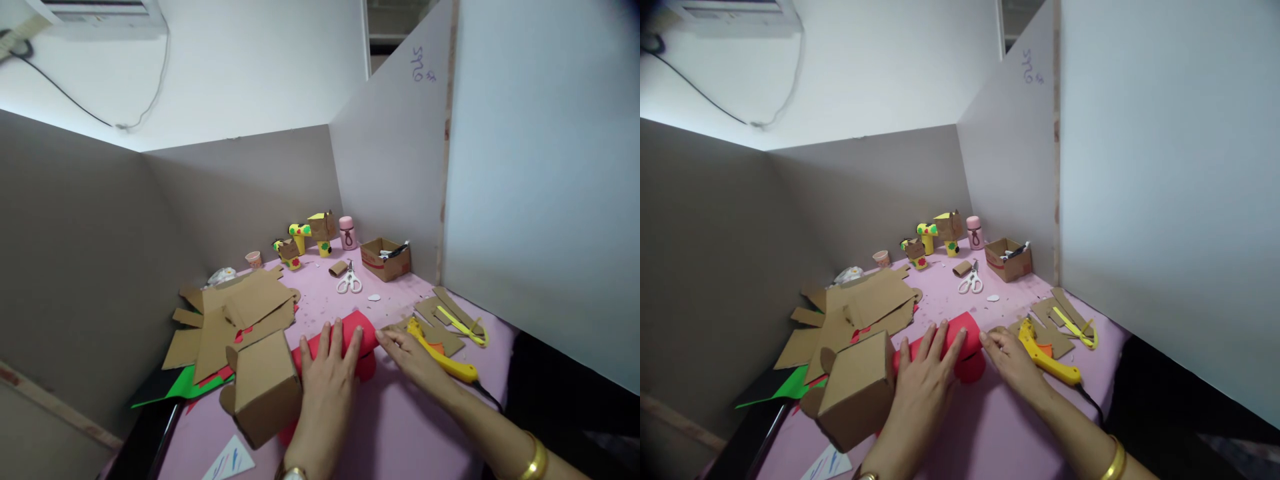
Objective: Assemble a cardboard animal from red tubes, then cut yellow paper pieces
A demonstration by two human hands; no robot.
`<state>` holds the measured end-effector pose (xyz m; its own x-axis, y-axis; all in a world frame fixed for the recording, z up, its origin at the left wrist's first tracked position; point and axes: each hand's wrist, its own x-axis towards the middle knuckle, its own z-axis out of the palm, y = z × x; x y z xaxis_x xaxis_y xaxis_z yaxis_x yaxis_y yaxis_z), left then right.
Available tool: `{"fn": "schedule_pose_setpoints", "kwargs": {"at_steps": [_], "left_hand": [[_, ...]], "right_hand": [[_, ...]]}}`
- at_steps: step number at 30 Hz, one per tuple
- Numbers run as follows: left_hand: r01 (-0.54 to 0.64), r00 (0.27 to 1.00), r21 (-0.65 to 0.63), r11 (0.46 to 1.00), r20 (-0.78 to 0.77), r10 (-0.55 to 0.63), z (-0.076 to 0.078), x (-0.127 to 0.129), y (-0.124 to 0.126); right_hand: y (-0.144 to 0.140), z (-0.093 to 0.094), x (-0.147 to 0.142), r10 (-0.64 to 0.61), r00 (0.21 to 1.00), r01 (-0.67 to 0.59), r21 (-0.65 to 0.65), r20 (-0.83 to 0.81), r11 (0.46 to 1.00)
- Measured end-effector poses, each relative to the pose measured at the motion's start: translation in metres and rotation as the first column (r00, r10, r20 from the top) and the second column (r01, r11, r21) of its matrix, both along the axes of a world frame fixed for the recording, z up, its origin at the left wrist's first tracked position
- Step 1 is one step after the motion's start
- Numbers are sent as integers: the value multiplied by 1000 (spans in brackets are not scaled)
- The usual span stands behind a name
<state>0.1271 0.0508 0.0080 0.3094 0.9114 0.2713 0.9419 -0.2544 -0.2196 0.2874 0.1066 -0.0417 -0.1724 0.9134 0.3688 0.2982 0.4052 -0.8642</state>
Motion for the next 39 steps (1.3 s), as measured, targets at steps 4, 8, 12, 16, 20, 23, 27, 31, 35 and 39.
{"fn": "schedule_pose_setpoints", "kwargs": {"at_steps": [4, 8, 12, 16, 20, 23, 27, 31, 35, 39], "left_hand": [[1, 1000, 7, 1000, -3, -1, 0, -1, 1], [7, 1000, -3, 1000, -2, -7, -1, -1, 0], [11, 1000, 1, 1000, 3, -11, -3, -2, 0], [13, 1000, 2, 1000, 9, -13, -4, -2, 2], [18, 1000, 9, 1000, 16, -18, -2, -1, 2], [19, 1000, -3, 1000, 21, -19, -2, -1, 0], [17, 1000, -11, 1000, 26, -17, 0, -1, -2], [19, 1000, -6, 1000, 22, -19, 2, 1, -3], [33, 999, 31, 999, 21, -34, 1, -1, -1], [111, 993, 136, 984, 25, -115, -3, -3, -4]], "right_hand": [[2, -2, 0, 5, 1000, -5, -5, 24, 1000], [2, -3, 0, 16, 999, -16, 1, 39, 1000], [3, -5, 0, 22, 999, -22, 4, 40, 1000], [4, -8, 1, 23, 999, -23, -2, 32, 1000], [4, -9, 1, 12, 1000, -12, -13, 18, 1000], [3, -9, 0, -2, 1000, 2, -29, 2, 1000], [2, -7, -1, -13, 1000, 12, -65, -19, 998], [-2, -1, -2, 8, 999, -13, -111, -45, 994], [-4, 5, -4, 15, 998, -25, -143, -68, 989], [-4, 4, -5, 10, 997, -20, -153, -72, 988]]}}
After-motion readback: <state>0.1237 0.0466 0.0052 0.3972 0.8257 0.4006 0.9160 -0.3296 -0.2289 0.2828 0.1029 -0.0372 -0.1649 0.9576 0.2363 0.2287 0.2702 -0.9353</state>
